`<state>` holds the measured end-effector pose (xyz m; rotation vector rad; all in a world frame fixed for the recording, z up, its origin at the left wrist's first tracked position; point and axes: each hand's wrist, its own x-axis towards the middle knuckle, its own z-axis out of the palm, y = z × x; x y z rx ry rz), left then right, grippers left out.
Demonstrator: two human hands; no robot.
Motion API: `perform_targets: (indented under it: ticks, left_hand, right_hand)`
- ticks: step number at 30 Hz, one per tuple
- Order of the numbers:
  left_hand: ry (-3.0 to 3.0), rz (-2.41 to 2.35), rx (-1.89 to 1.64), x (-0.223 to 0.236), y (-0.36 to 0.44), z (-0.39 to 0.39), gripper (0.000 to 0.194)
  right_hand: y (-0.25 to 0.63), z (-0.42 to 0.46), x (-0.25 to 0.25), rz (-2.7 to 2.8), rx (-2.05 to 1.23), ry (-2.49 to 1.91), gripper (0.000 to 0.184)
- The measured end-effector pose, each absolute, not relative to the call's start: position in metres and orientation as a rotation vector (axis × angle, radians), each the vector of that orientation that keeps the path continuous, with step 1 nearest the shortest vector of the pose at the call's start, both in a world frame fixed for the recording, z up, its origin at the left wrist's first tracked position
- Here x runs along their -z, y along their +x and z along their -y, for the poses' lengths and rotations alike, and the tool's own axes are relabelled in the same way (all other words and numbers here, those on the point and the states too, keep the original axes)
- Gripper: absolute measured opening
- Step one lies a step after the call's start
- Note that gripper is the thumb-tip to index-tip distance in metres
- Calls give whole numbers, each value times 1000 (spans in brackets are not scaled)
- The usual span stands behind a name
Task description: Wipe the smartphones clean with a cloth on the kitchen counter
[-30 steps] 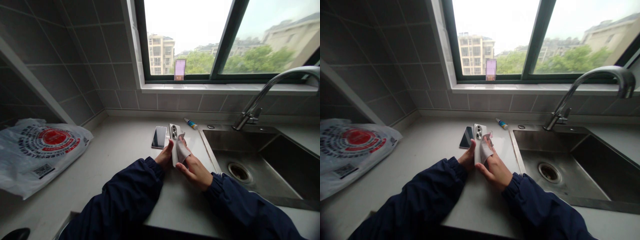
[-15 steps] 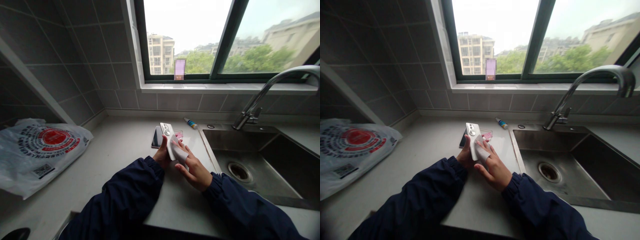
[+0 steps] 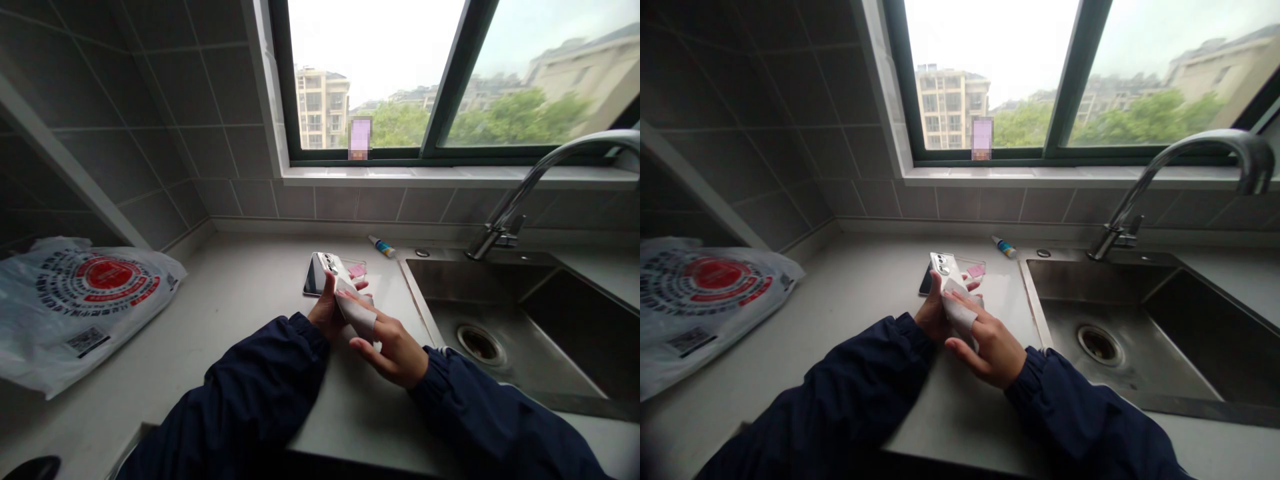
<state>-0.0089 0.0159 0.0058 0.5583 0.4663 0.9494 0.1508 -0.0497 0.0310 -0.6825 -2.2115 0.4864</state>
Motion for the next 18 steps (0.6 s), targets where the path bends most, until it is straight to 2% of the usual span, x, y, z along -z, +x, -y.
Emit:
perform_targets:
  ticks: [4,9,15,18]
  left_hand:
    - [461,-505,-1088,-13,-7,-15,81]
    - [509,-539,-1071,-14,-6,-13,82]
    - [523,-524,-940,-7,-7,-15,94]
    - [511,-500,-910,-5,-6,-15,94]
  right_hand:
    - [152,51,-32,2148,-473,-641,57]
    - [151,51,-32,2107,-452,-671,51]
    - [151,48,-27,2205,-461,-750,61]
    - [151,46,-22,2236,-472,-783,68]
